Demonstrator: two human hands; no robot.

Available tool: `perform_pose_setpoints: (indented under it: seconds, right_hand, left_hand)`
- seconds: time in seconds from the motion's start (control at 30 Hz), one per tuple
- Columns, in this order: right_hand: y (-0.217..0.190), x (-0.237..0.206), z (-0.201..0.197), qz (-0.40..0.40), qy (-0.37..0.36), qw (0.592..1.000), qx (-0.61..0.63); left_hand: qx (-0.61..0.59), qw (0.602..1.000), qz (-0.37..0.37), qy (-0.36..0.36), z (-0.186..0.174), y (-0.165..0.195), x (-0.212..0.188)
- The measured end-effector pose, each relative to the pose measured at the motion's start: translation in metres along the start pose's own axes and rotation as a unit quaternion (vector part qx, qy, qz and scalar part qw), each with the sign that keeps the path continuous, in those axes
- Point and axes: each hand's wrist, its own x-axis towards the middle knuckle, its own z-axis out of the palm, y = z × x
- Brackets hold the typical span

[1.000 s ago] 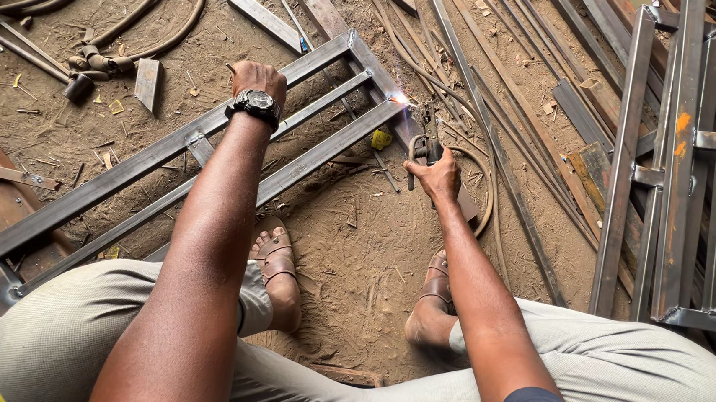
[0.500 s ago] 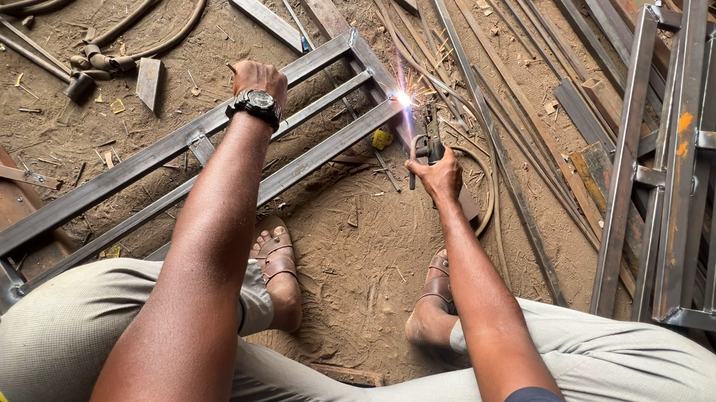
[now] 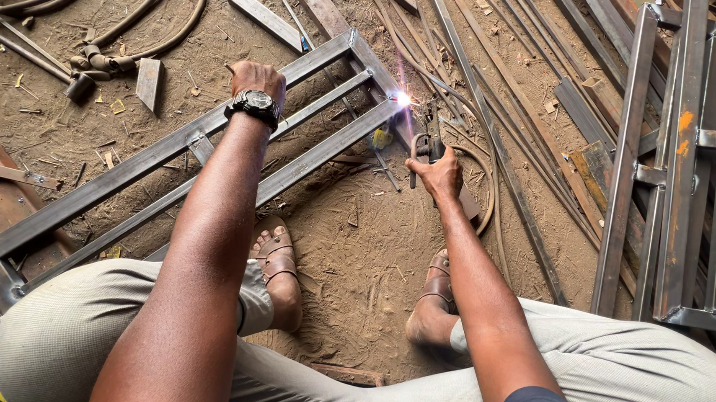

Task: The person sits on the ground and welds a rectangular metal frame using a handheld welding torch. They weld along the joints of the frame, flip it over to weld the other side, and use a hammer to tap the welds.

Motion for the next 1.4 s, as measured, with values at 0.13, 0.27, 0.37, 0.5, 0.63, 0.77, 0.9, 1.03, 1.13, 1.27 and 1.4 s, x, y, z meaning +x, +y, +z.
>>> perform_pose_setpoints:
  seconds: [0.13, 0.27, 0.37, 0.5, 0.63, 0.77, 0.9, 1.03, 1.13, 1.27, 1.4]
  right_hand:
    - [-0.0031, -0.0009, -0.0018, -0.004, -0.002, 1.0, -0.007]
    - [-0.0038, -0.005, -0.0025, -0.012, 0.008, 1.0, 0.012]
    - [-0.0041, -0.0049, -0.0031, -0.042, 0.042, 0.997, 0.039]
    - [-0.0015, -0.0027, -0.0042, -0.03, 0.035, 0.998, 0.042]
    - [-0.0003, -0.0007, -0.0036, -0.021, 0.029, 0.999, 0.03]
    - [-0.0007, -0.0009, -0.0039, -0.01, 0.017, 1.0, 0.02]
    - [-0.0025, -0.0009, -0.0048, 0.016, 0.002, 1.0, 0.009]
    - [-0.0015, -0.0021, -0.004, -0.003, 0.014, 1.0, 0.019]
    - [-0.0001, -0.0023, -0.0033, -0.01, 0.017, 1.0, 0.024]
    - [0.0004, -0.0023, -0.003, -0.001, 0.009, 1.0, 0.017]
    - [-0.0001, -0.0008, -0.0019, 0.004, 0.012, 1.0, 0.021]
  left_hand:
    - [-0.009, 1.0, -0.001, 0.004, -0.0023, -0.0011, -0.0018]
    - [-0.027, 1.0, -0.005, 0.016, -0.003, -0.0011, -0.0025]
    - [-0.003, 1.0, -0.003, 0.001, -0.0022, -0.0026, -0.0031]
    - [0.007, 1.0, 0.002, -0.01, -0.0017, -0.0028, -0.0043]
    - [0.003, 1.0, 0.001, -0.007, -0.0034, -0.0021, -0.0044]
    - [-0.012, 1.0, -0.002, -0.004, -0.0047, -0.001, -0.0041]
    - [-0.019, 1.0, -0.007, -0.006, -0.0046, -0.001, -0.0038]
    - [-0.018, 1.0, -0.002, 0.003, -0.003, -0.0017, -0.0044]
    - [-0.025, 1.0, -0.005, 0.008, -0.0018, -0.0016, -0.0036]
    - [-0.029, 1.0, -0.002, 0.005, -0.0007, -0.0008, -0.002]
    - [-0.034, 0.999, -0.003, 0.015, -0.0006, -0.0006, -0.0011]
